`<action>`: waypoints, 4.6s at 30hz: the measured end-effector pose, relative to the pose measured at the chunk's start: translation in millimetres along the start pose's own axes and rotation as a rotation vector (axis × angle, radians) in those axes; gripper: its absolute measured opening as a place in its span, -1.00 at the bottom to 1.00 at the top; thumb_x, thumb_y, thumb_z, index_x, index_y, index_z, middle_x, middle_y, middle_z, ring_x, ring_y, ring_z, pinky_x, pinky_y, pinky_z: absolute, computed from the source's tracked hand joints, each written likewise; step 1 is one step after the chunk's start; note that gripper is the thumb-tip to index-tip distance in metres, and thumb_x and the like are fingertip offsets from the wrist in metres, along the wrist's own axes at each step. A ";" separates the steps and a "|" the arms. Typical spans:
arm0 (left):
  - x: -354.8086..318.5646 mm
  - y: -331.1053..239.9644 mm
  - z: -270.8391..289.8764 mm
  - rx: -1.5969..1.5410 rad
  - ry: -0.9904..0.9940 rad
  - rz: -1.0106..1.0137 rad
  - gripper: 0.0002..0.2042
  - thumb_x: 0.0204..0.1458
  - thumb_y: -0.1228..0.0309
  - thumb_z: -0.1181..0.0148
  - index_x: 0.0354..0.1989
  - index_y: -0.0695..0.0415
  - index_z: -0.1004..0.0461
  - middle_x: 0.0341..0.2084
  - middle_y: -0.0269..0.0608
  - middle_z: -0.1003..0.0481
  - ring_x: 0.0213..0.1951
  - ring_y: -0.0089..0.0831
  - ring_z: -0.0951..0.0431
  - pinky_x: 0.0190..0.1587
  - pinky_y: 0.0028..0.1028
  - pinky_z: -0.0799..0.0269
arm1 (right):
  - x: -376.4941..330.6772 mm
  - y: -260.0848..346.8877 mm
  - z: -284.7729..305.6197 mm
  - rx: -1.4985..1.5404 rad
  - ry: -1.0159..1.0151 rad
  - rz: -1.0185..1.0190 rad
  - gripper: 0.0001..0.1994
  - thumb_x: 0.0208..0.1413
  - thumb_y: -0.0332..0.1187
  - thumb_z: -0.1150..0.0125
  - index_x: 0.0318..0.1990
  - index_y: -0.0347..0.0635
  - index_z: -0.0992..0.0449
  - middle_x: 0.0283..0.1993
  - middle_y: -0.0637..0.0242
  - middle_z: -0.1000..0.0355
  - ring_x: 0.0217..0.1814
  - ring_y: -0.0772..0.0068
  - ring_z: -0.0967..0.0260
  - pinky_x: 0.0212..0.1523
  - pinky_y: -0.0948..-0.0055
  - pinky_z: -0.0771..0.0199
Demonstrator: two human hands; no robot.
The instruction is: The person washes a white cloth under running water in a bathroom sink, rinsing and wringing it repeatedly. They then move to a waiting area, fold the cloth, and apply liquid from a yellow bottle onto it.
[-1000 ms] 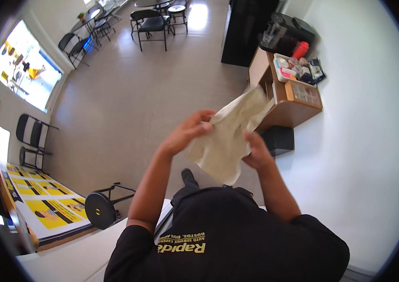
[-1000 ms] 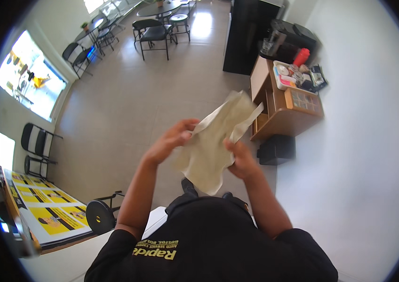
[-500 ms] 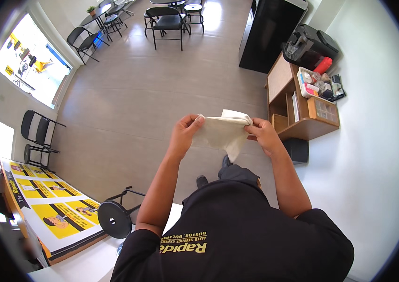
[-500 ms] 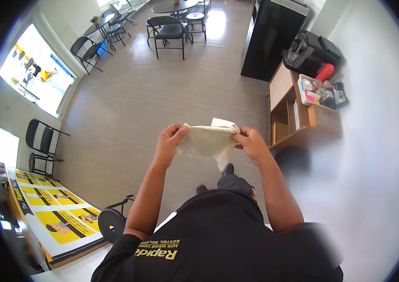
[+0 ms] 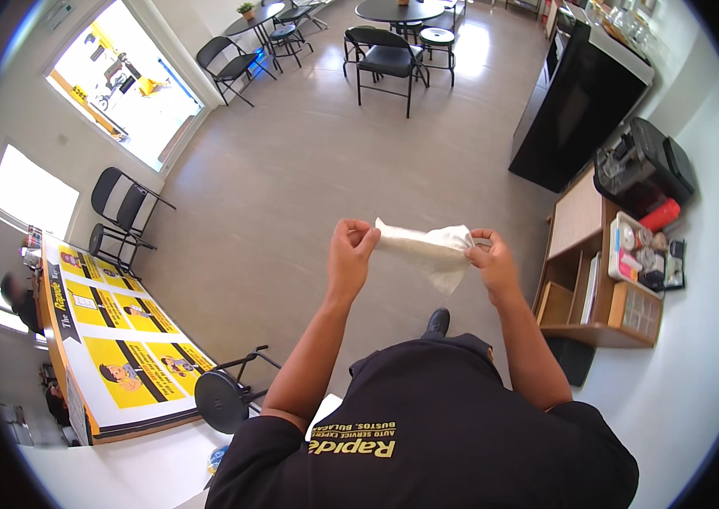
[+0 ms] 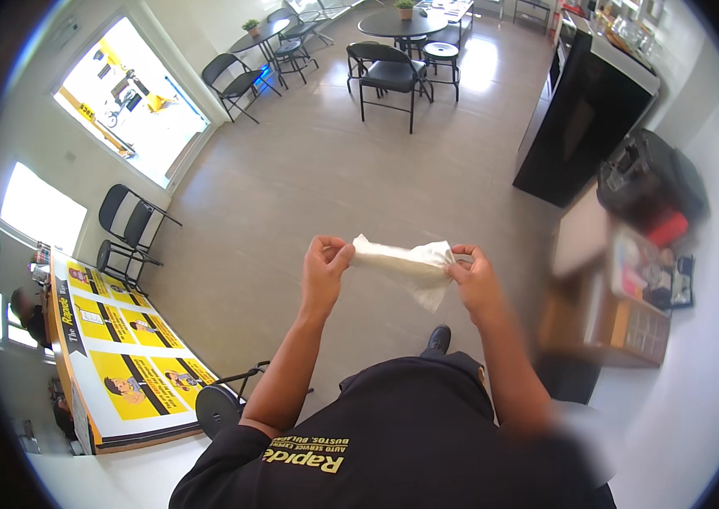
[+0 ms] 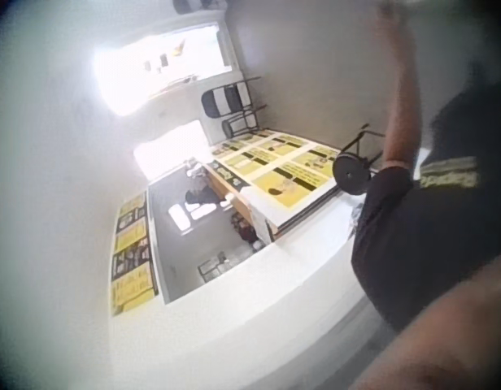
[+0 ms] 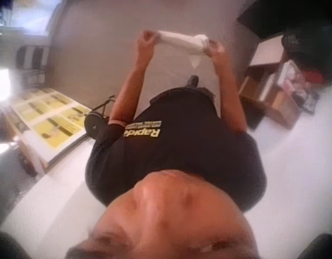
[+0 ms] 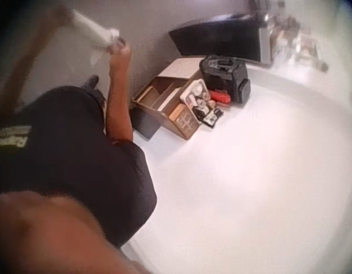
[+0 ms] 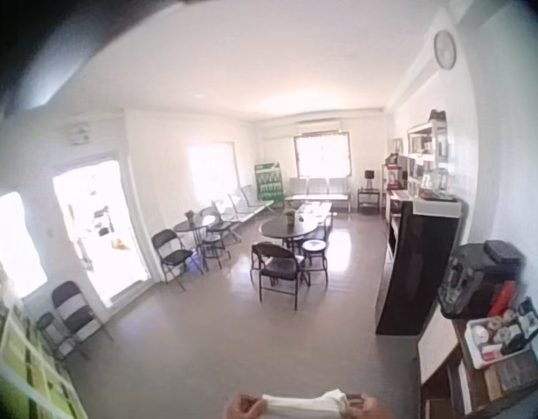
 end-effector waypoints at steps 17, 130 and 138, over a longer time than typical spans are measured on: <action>181.2 -4.3 44.0 0.749 0.129 -0.324 -0.76 0.06 0.49 -0.30 -0.07 0.18 -0.59 -0.18 -0.08 -0.50 -0.09 -0.08 -0.50 -0.01 -0.21 -0.45 | 214.9 26.6 -75.6 -0.292 0.131 0.153 -0.75 0.28 -0.42 -0.07 0.00 -0.25 -0.61 -0.21 0.31 -0.57 -0.22 0.54 -0.44 -0.14 0.47 -0.45; 976.3 -200.4 -361.0 -0.141 1.086 -0.303 -0.66 -0.07 0.87 -0.04 -0.24 0.28 -0.67 0.00 0.21 -0.59 0.01 -0.07 -0.65 0.05 -0.30 -0.58 | 882.7 359.7 135.3 0.256 0.301 0.415 -0.70 0.12 -0.64 -0.25 0.02 -0.31 -0.63 -0.03 0.13 -0.61 0.01 0.34 -0.55 0.02 0.43 -0.51; 1046.3 -224.9 -356.6 -0.180 1.098 -0.364 -0.62 -0.21 0.90 -0.01 -0.35 0.26 -0.68 0.00 0.20 -0.59 0.03 -0.05 -0.64 0.04 -0.31 -0.58 | 950.9 404.5 124.3 0.069 0.209 0.425 -0.70 0.04 -0.64 -0.29 -0.04 -0.26 -0.68 -0.12 0.13 -0.63 -0.10 0.36 -0.58 -0.09 0.49 -0.53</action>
Point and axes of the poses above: each hand's wrist, its own x-axis towards the middle knuckle, its own z-axis out of the back of the hand, y = z × x, the point moved 3 cm from there along x, towards the middle knuckle
